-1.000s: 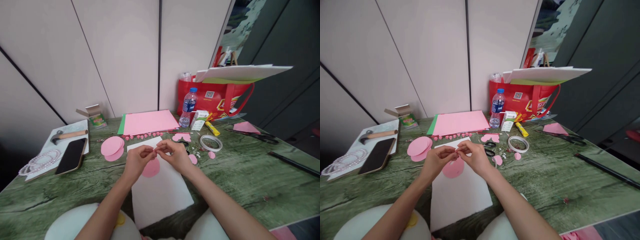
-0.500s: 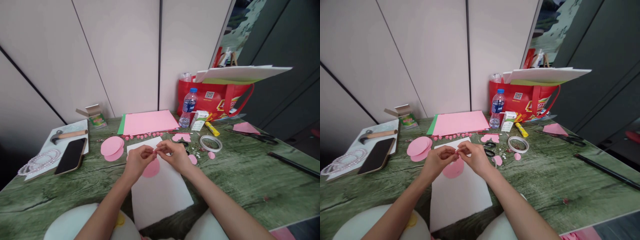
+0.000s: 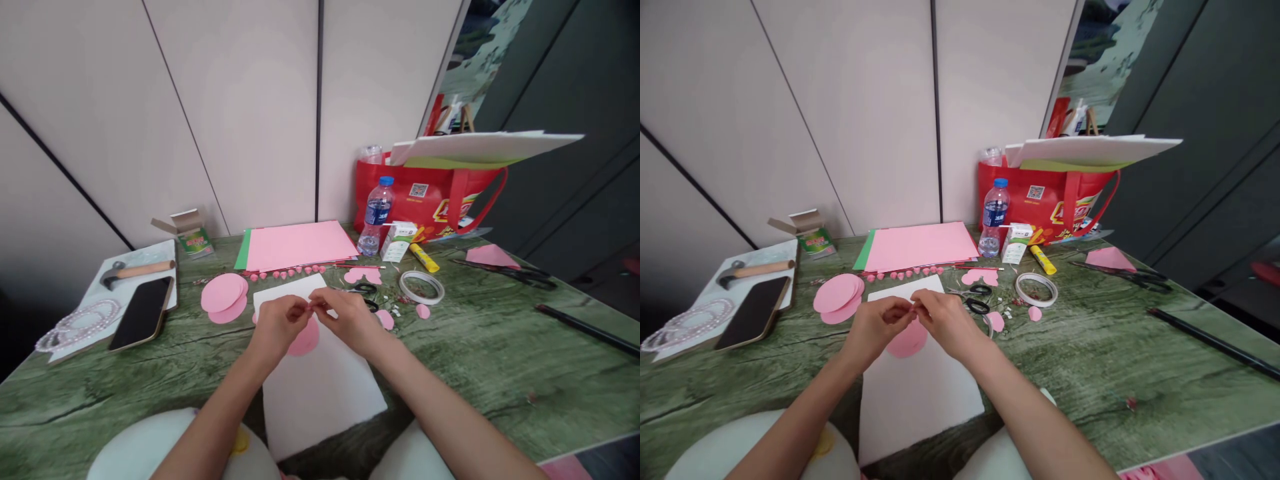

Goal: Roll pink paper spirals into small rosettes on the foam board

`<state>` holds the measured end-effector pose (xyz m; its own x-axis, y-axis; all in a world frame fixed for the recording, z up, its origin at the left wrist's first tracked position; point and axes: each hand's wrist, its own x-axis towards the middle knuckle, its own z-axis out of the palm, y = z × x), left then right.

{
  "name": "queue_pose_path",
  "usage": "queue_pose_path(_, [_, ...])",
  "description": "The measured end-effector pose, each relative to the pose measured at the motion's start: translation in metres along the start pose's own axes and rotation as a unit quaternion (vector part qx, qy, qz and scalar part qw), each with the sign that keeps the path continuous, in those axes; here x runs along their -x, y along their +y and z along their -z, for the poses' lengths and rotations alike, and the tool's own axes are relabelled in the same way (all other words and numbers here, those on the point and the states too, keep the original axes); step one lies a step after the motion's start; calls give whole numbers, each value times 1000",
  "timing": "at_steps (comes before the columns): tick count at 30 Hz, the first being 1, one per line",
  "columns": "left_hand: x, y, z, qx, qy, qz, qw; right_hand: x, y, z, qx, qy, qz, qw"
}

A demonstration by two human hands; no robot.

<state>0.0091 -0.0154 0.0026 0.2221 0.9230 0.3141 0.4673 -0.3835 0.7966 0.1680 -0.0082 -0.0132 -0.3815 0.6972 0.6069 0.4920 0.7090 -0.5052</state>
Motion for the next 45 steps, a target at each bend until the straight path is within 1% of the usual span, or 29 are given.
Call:
queue_pose_path(3, [1, 0, -1, -14, 6, -24, 1000, 0, -3, 1, 30, -23, -7, 999])
queue_pose_path(4, [1, 1, -1, -16, 7, -25, 1000, -1, -4, 0, 26, -21, -14, 999])
queue_pose_path(5, [1, 1, -2, -17, 12, -24, 999, -1, -5, -1, 12, -11, -24, 1000])
queue_pose_path(7, [1, 2, -4, -12, 25, -22, 999, -2, -6, -3, -43, 30, -59, 997])
queue_pose_path(10, [2, 4, -7, 24, 44, -26, 998, -3, -6, -8, -146, 90, -135, 976])
queue_pose_path(12, [2, 4, -10, 44, 54, -19, 997, -4, -7, -10, -192, 111, -177, 959])
queue_pose_path(15, [3, 4, -12, 63, 62, 8, 996, -4, -8, -12, -224, 127, -212, 943])
queue_pose_path(21, [1, 4, -14, 86, 78, 45, 992, -4, -14, -15, -250, 137, -219, 933])
queue_pose_path(23, [1, 4, -15, 90, 94, 58, 990, -4, -16, -16, -246, 127, -207, 938])
queue_pose_path(25, [1, 5, -16, 94, 109, 64, 987, -4, -18, -16, -226, 119, -175, 951])
queue_pose_path(27, [2, 6, -17, 103, 116, 65, 986, -4, -19, -17, -208, 124, -151, 958])
queue_pose_path(29, [3, 5, -19, 115, 116, 65, 984, -4, -18, -18, -220, 140, -167, 951])
queue_pose_path(32, [2, 4, -21, 131, 113, 71, 982, -4, -16, -21, -270, 161, -220, 923])
queue_pose_path(34, [2, 4, -22, 140, 116, 77, 980, -4, -14, -22, -287, 171, -237, 912])
queue_pose_path(39, [2, 6, -23, 154, 134, 105, 973, -4, -16, -25, -297, 179, -254, 903])
queue_pose_path(45, [2, 8, -26, 186, 154, 132, 961, -7, -25, -28, -321, 186, -257, 892])
